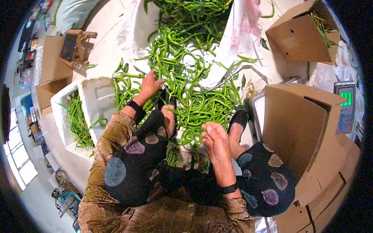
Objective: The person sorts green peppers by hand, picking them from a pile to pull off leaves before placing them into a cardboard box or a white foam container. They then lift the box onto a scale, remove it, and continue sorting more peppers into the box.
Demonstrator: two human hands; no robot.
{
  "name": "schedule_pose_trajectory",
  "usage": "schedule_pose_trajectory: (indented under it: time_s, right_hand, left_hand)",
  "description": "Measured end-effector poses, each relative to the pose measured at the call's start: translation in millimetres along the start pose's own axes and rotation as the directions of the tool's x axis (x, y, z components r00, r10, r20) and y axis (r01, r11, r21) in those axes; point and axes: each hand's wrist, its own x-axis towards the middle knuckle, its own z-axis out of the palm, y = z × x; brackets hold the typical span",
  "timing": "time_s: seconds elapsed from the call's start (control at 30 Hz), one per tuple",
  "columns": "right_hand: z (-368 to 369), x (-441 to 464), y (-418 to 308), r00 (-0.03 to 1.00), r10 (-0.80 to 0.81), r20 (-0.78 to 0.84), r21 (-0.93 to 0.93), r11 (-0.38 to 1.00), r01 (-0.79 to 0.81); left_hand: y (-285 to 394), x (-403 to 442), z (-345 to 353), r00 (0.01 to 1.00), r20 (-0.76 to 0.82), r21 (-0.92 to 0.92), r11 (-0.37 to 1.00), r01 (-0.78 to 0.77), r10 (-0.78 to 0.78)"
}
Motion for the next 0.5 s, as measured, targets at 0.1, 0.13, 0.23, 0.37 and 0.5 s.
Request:
schedule_pose_trajectory:
  time_s: [0.1,0.13,0.23,0.37,0.5]
  right_hand:
    - [-16,23,6,0.998,-0.044,-0.036,-0.018,0.999,0.044]
    - [-22,28,7,0.998,-0.041,-0.054,-0.017,0.999,0.04]
    - [-33,42,11,0.995,-0.034,-0.09,-0.035,0.999,0.031]
    - [-25,52,12,0.996,-0.021,-0.083,-0.092,0.996,0.013]
    - [-14,51,12,0.999,-0.014,-0.035,-0.168,0.986,0.008]
  left_hand:
    - [2,-1,21,0.995,-0.076,0.043,0.997,0.062,-0.058]
    - [0,1,27,0.993,-0.09,-0.01,0.997,0.081,-0.081]
    - [3,0,35,0.986,-0.105,-0.134,0.985,0.111,-0.125]
    - [23,-34,56,0.995,-0.099,-0.359,0.933,-0.029,-0.008]
    - [74,-67,12,0.648,0.6,-0.466,0.863,-0.194,0.469]
